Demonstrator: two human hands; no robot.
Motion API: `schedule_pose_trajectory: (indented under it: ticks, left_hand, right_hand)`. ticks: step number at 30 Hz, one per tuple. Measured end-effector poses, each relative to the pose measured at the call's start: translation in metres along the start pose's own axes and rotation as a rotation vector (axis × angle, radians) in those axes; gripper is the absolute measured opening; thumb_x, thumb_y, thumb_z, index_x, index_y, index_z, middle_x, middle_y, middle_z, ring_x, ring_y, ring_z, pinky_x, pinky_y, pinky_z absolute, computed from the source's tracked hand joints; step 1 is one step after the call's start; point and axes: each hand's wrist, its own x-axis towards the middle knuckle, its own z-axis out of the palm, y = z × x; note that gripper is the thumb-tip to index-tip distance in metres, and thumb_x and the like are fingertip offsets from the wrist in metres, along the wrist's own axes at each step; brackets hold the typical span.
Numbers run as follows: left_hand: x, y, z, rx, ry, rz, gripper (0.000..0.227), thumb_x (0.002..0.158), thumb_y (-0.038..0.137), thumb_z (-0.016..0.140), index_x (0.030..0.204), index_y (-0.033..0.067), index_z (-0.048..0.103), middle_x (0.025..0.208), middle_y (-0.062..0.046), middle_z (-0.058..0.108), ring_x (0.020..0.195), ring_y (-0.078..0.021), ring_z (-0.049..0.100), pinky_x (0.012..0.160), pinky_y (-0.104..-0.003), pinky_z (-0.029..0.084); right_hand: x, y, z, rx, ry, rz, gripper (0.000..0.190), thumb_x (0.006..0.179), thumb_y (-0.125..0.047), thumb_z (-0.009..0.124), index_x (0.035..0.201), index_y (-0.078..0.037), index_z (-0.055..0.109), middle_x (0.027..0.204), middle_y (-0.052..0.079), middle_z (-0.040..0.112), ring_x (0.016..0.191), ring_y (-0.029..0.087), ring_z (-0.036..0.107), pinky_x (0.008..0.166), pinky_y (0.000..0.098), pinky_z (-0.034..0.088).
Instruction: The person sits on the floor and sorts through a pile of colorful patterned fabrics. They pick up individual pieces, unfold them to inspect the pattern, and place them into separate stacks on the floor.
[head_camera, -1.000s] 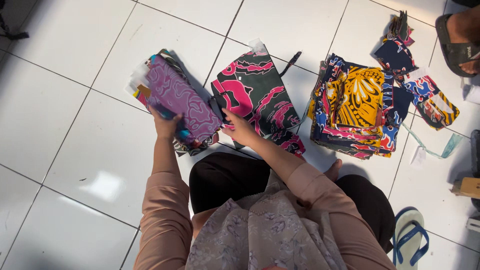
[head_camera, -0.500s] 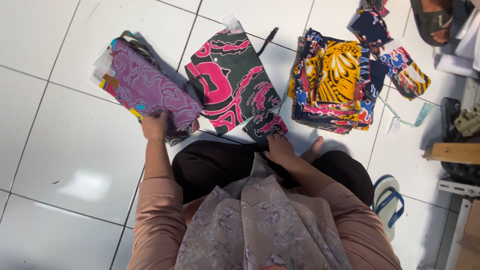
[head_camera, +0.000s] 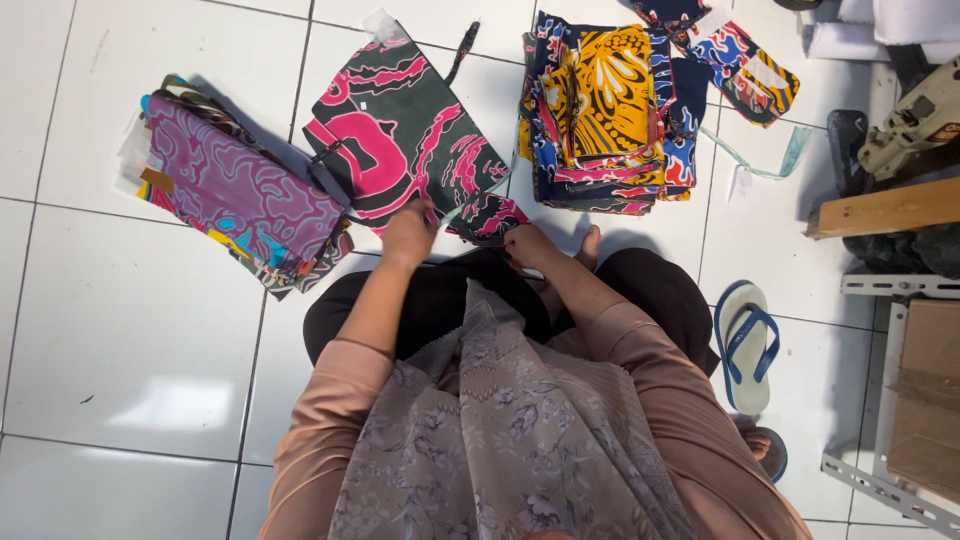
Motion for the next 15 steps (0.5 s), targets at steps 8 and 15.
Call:
schedule_pose_trajectory:
  ticks: [8, 15]
  left_hand:
    - [0.019, -0.027, 0.084, 0.28, -0.227, 0.126, 0.042, 0.089, 0.007, 0.066, 0.125, 0.027, 0.072, 0.127, -0.014, 0.067, 0.116, -0.033, 0.066, 0.097, -0.043, 0.054]
    - [0.038, -0.044, 0.106, 0.4, -0.15, 0.213, 0.016, 0.096, 0.016, 0.061, 0.105, 0.0188, 0.074, 0.125, -0.014, 0.061, 0.114, -0.0328, 0.064, 0.093, -0.044, 0.054]
  right_hand:
    - [0.001, 0.002, -0.016, 0.119, -0.013, -0.049, 0.017, 0.086, -0.026, 0.073, 0.09, -0.01, 0.079, 0.083, 0.012, 0.075, 0.076, 0.028, 0.071, 0.071, 0.0408, 0.054]
    - [-0.018, -0.05, -0.022, 0.092, 0.098, -0.109, 0.04, 0.076, -0.038, 0.084, 0.098, -0.008, 0.07, 0.092, 0.013, 0.073, 0.082, 0.031, 0.071, 0.07, 0.0433, 0.054]
